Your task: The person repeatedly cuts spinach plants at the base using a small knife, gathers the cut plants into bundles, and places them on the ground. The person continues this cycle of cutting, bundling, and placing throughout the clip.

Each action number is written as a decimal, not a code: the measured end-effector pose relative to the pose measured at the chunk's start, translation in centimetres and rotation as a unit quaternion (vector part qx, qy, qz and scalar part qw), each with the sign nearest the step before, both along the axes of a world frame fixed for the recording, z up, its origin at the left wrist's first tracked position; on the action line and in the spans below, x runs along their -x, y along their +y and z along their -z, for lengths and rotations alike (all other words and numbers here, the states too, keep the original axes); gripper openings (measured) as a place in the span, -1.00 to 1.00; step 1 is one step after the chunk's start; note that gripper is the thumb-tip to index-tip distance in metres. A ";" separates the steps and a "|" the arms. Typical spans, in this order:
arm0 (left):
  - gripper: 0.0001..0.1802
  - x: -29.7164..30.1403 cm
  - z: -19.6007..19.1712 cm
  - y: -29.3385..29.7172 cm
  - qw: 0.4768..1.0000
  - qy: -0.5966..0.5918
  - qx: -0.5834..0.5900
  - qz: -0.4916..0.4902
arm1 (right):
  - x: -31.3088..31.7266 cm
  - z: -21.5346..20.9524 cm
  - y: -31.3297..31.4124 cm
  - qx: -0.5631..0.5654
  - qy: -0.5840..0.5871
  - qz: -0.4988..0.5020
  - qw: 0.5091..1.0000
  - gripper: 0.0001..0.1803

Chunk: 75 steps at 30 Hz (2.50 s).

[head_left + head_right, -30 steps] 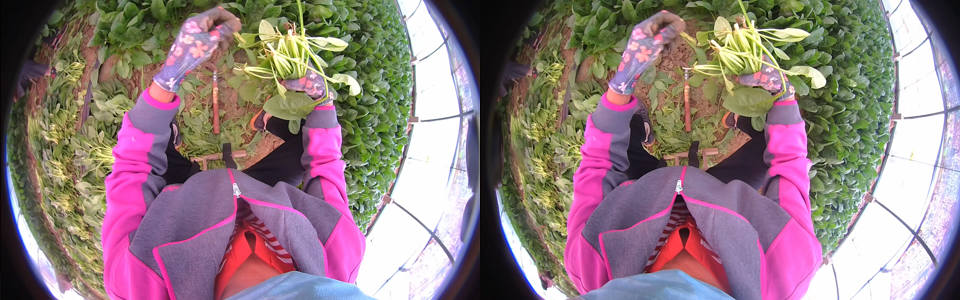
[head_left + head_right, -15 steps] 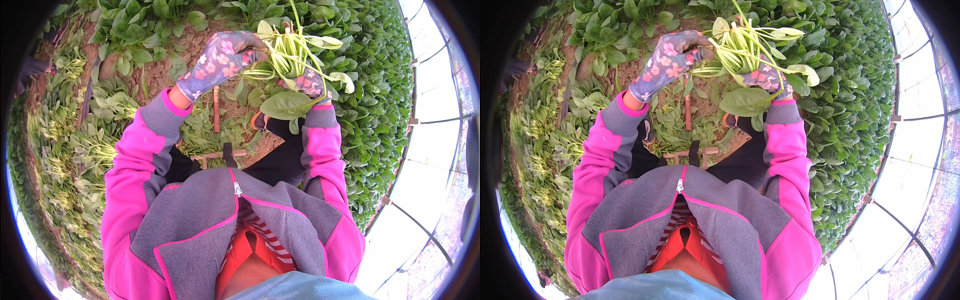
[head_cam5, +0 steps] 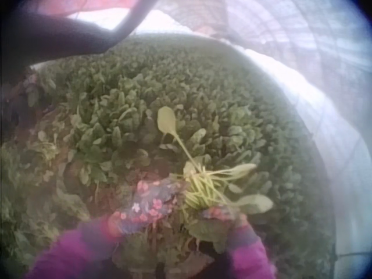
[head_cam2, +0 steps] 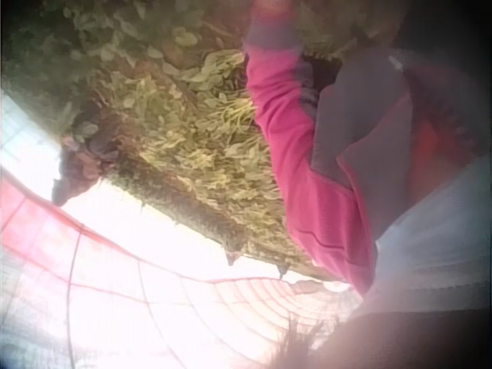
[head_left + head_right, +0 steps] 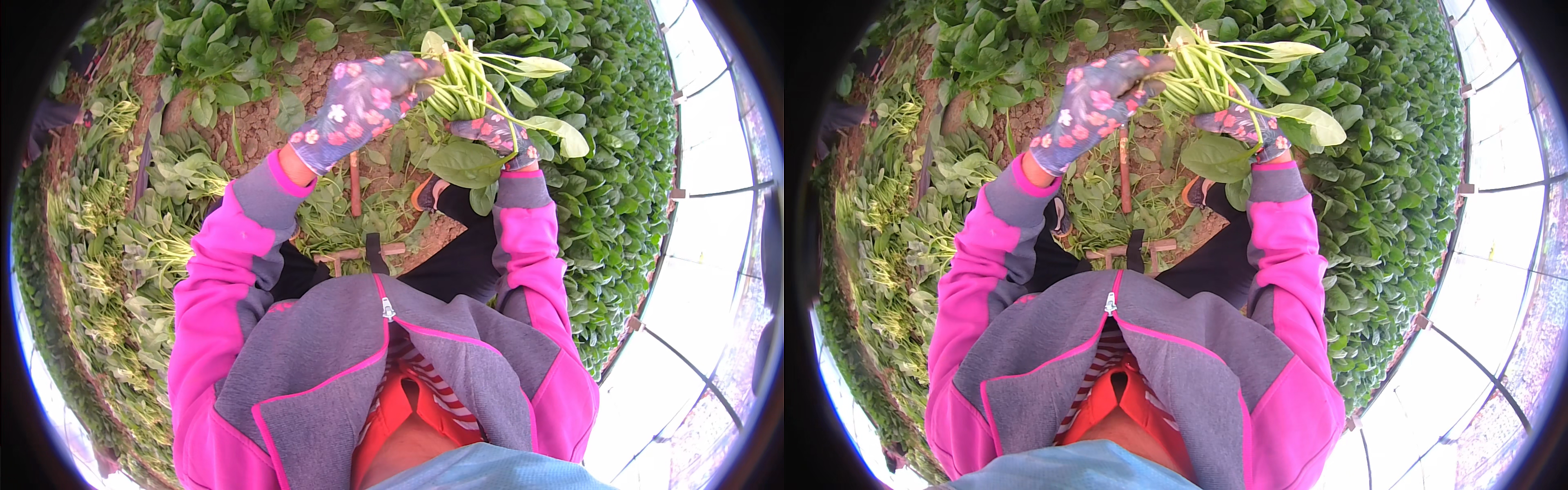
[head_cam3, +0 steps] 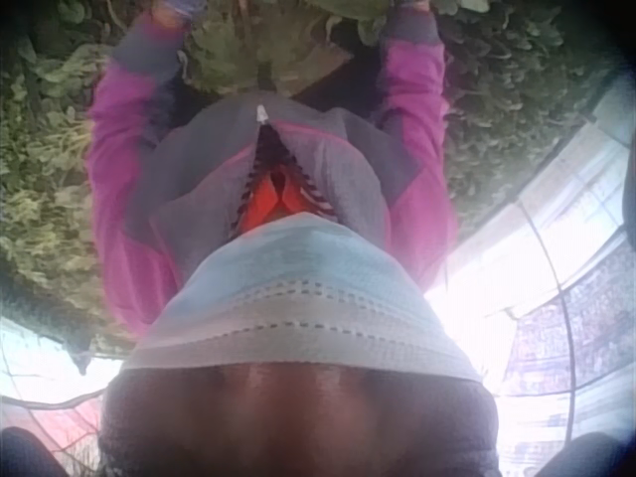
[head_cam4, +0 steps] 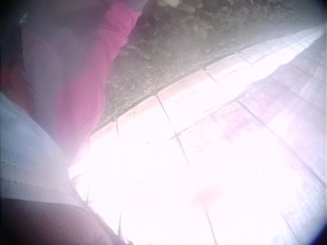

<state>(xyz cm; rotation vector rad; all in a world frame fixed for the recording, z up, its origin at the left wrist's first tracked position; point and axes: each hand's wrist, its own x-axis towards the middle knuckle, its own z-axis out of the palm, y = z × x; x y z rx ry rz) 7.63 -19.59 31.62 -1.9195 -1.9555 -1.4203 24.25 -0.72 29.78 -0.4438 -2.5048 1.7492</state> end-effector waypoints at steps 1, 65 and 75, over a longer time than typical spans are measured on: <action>-0.68 -0.2 0.3 -0.1 0.991 -0.125 -0.006 0.052 | 0.1 0.3 0.0 0.021 -0.011 0.003 1.000 -0.37; -0.71 3.6 3.3 -0.7 0.974 -0.111 0.185 0.068 | 1.0 3.7 -4.0 -0.571 0.070 -0.021 0.818 -0.41; -0.68 6.6 3.3 -2.3 0.918 -0.360 0.074 0.149 | 1.3 3.4 -4.2 -0.521 0.042 0.012 0.853 -0.29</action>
